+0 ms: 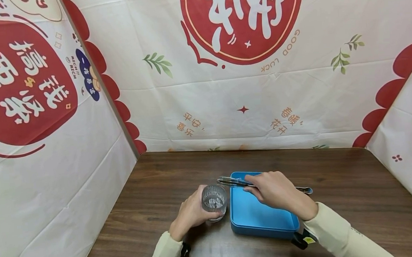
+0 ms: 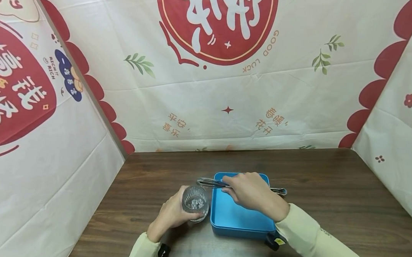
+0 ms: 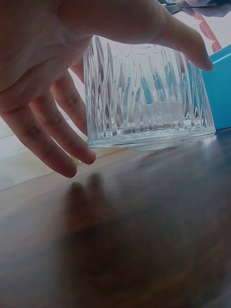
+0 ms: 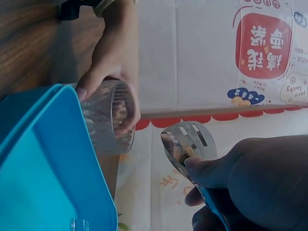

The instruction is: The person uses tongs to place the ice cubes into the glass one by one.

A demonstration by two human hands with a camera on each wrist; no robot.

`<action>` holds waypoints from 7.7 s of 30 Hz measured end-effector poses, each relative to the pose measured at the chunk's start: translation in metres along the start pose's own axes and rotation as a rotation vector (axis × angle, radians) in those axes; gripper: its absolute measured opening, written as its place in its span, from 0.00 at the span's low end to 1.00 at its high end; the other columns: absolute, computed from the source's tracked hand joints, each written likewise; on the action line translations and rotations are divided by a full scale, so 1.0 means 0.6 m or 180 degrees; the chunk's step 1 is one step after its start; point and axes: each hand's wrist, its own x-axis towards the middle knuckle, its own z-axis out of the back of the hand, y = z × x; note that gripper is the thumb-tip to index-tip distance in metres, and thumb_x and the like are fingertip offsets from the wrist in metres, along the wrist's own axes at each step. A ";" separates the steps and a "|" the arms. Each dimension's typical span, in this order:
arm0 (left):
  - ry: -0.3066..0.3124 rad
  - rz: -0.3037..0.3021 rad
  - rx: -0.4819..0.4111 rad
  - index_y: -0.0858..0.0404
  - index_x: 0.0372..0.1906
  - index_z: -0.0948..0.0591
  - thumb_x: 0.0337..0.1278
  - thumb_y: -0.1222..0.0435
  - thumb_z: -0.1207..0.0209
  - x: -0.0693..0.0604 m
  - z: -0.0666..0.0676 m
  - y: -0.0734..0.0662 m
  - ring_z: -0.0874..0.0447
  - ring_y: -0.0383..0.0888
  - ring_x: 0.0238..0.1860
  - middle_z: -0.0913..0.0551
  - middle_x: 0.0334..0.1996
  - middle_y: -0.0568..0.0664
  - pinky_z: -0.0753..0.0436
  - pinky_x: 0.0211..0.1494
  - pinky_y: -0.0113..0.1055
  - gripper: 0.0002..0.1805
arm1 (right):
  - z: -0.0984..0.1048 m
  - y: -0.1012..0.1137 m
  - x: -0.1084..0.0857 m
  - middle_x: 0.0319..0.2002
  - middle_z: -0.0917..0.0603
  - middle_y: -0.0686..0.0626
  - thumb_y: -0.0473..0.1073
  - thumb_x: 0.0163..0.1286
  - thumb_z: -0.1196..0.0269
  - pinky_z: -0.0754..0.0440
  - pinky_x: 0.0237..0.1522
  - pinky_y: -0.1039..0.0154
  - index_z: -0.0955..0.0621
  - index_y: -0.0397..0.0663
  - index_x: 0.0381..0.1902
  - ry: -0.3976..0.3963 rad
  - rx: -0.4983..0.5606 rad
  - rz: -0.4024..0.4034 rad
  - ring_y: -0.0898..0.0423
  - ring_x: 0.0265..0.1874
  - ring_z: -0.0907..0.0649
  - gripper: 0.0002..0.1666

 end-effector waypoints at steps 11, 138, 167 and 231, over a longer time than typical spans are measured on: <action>0.0061 0.0044 -0.0023 0.53 0.62 0.31 0.31 0.37 0.25 0.000 0.002 0.000 0.19 0.44 0.43 0.19 0.47 0.44 0.21 0.40 0.45 0.50 | -0.017 0.019 0.004 0.16 0.29 0.62 0.51 0.71 0.37 0.38 0.16 0.70 0.18 0.52 0.41 0.0124 0.0167 -0.0001 0.68 0.13 0.34 0.09; 0.0003 0.0003 -0.0049 0.50 0.62 0.31 0.30 0.36 0.25 0.000 0.000 0.004 0.17 0.45 0.43 0.17 0.48 0.45 0.21 0.40 0.45 0.49 | -0.032 -0.130 -0.065 0.30 0.15 0.46 0.61 0.61 0.32 0.24 0.19 0.63 0.22 0.35 0.57 0.1035 -0.0274 -0.0712 0.56 0.22 0.19 0.39; 0.0035 0.0048 -0.0080 0.51 0.63 0.31 0.30 0.35 0.26 0.000 0.003 0.003 0.17 0.46 0.45 0.18 0.50 0.45 0.20 0.42 0.46 0.50 | -0.054 -0.140 -0.028 0.35 0.13 0.45 0.52 0.65 0.32 0.16 0.27 0.54 0.17 0.40 0.51 0.1206 -0.0243 -0.0718 0.52 0.27 0.15 0.24; 0.0022 0.0056 -0.0083 0.52 0.61 0.31 0.31 0.37 0.25 -0.001 0.003 0.003 0.17 0.45 0.44 0.18 0.48 0.46 0.20 0.41 0.46 0.49 | -0.087 -0.136 -0.036 0.23 0.19 0.51 0.48 0.68 0.34 0.33 0.14 0.70 0.19 0.46 0.49 0.0901 -0.0603 -0.0612 0.60 0.11 0.30 0.17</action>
